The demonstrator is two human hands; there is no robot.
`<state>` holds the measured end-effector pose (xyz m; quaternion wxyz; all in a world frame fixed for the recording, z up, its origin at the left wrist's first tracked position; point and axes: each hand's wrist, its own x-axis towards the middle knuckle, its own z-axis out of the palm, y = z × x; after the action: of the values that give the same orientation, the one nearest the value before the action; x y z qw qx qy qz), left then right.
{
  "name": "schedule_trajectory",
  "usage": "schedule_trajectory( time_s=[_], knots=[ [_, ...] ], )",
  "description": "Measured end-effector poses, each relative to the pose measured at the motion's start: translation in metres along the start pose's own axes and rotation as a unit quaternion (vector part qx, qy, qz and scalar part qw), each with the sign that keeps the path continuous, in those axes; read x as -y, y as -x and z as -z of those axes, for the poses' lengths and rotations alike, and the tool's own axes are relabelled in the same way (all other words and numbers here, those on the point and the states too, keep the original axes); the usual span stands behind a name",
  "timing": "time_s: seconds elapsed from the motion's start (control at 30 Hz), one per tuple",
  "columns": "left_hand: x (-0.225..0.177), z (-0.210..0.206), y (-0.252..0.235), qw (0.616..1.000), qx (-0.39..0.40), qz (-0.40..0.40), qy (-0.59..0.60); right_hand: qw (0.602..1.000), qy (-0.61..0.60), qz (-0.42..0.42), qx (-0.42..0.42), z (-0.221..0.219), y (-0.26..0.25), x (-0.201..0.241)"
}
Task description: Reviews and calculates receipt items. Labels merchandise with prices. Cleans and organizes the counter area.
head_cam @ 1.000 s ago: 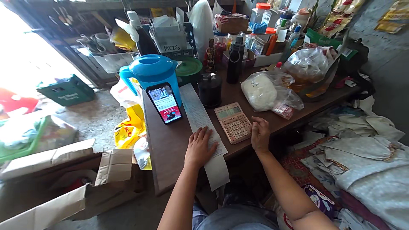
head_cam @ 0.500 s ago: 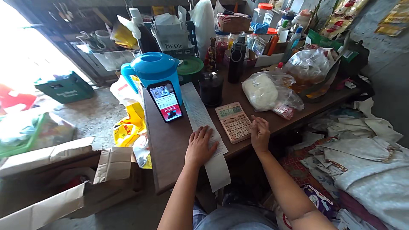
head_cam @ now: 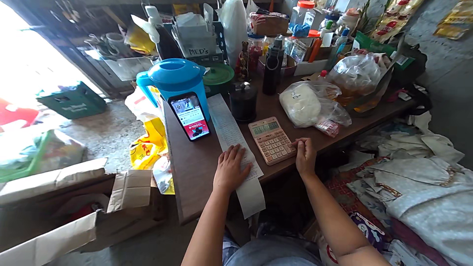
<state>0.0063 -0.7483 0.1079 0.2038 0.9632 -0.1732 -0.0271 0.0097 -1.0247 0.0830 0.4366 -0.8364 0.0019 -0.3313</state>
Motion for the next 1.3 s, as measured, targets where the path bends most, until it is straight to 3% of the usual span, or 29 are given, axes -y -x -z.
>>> schedule_trajectory(
  time_s=[0.5,0.63,0.83,1.3],
  knots=[
    [0.001,-0.003,0.000,1.000,-0.012,-0.004,0.005,0.999,0.031,0.034,0.001,-0.002,0.002,0.001],
    [0.001,-0.003,0.001,1.000,-0.010,-0.002,0.003,0.995,0.092,0.033,0.035,-0.004,0.001,0.007],
    [0.001,-0.002,0.001,1.000,-0.013,-0.003,0.006,0.971,0.134,0.181,0.083,-0.013,0.017,0.015],
    [0.000,0.000,0.000,1.000,-0.004,0.002,0.007,0.966,0.134,0.192,0.109,-0.019,0.008,0.025]
  ],
)
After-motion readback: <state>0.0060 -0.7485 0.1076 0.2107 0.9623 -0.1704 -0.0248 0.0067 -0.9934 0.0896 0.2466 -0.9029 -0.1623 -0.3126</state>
